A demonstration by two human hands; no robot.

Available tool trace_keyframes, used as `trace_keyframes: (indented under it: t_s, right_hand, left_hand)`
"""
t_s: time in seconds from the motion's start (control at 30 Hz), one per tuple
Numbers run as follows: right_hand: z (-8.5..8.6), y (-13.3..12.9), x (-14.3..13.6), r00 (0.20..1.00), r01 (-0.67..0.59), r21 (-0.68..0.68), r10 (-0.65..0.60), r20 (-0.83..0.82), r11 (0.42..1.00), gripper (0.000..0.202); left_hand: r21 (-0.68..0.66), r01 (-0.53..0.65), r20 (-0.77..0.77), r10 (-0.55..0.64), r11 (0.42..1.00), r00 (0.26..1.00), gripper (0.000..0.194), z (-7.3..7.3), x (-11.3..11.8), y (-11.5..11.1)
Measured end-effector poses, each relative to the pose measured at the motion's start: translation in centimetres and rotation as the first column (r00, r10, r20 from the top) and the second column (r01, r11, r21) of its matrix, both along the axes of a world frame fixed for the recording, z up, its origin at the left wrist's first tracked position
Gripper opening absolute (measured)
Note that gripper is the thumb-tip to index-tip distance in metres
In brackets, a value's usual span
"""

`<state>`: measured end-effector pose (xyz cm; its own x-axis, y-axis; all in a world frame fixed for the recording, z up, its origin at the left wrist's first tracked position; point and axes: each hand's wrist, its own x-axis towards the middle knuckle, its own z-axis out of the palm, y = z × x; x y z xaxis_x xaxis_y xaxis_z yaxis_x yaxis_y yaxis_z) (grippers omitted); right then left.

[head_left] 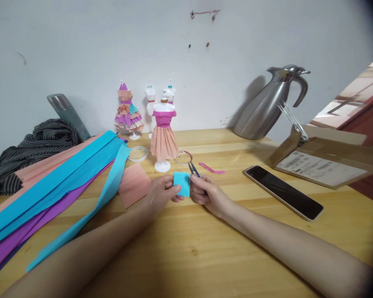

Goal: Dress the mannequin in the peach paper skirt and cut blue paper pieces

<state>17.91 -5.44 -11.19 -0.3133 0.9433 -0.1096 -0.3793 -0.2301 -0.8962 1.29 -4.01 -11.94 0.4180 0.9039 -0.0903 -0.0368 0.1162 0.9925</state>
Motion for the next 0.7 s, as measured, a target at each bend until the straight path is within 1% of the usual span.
trace_keyframes:
  t_s: [0.13, 0.2, 0.27, 0.3, 0.37, 0.43, 0.47, 0.6, 0.7]
  right_hand:
    - [-0.44, -0.04, -0.45, 0.976, 0.084, 0.033, -0.089, 0.200, 0.996, 0.042]
    - [-0.59, -0.01, -0.56, 0.954, 0.125, 0.113, -0.151, 0.260, 0.986, 0.039]
    - [-0.54, -0.03, -0.50, 0.923, 0.158, 0.226, -0.225, 0.311, 0.961, 0.038]
    - [-0.44, -0.06, -0.41, 0.909, 0.158, 0.276, -0.249, 0.335, 0.948, 0.037]
    - [-0.15, -0.16, -0.17, 0.893, 0.113, 0.342, -0.246, 0.377, 0.933, 0.034]
    - [0.10, -0.24, 0.07, 0.882, 0.056, 0.373, -0.221, 0.417, 0.926, 0.032]
    - [0.16, -0.22, 0.17, 0.873, 0.048, 0.384, -0.226, 0.433, 0.922, 0.031]
    - [-0.12, 0.22, 0.35, 0.833, 0.120, 0.392, -0.308, 0.459, 0.912, 0.035]
    - [-0.42, 0.49, 0.37, 0.841, 0.148, 0.381, -0.319, 0.437, 0.913, 0.037]
  left_hand:
    - [0.023, 0.028, -0.006, -0.028, 0.999, 1.000, 0.042, -0.28, 0.03, -0.06]
    - [0.017, 0.044, -0.020, -0.043, 0.999, 0.999, 0.044, -0.02, -0.02, -0.11]
    - [0.007, 0.049, -0.033, -0.049, 0.999, 0.998, 0.045, 0.27, -0.03, -0.20]
    - [0.005, 0.045, -0.035, -0.045, 0.999, 0.998, 0.045, 0.35, -0.02, -0.26]
    - [0.009, 0.021, -0.035, -0.021, 1.000, 0.999, 0.042, 0.31, 0.06, -0.39]
    - [0.016, -0.014, -0.034, 0.014, 1.000, 0.999, 0.040, 0.08, 0.15, -0.50]
    - [0.019, -0.025, -0.033, 0.026, 0.999, 0.999, 0.038, -0.04, 0.18, -0.53]
    - [0.026, -0.037, -0.029, 0.038, 0.999, 0.999, 0.036, -0.10, 0.20, -0.48]
    - [0.010, -0.017, -0.035, 0.017, 1.000, 0.999, 0.039, 0.18, 0.15, -0.38]
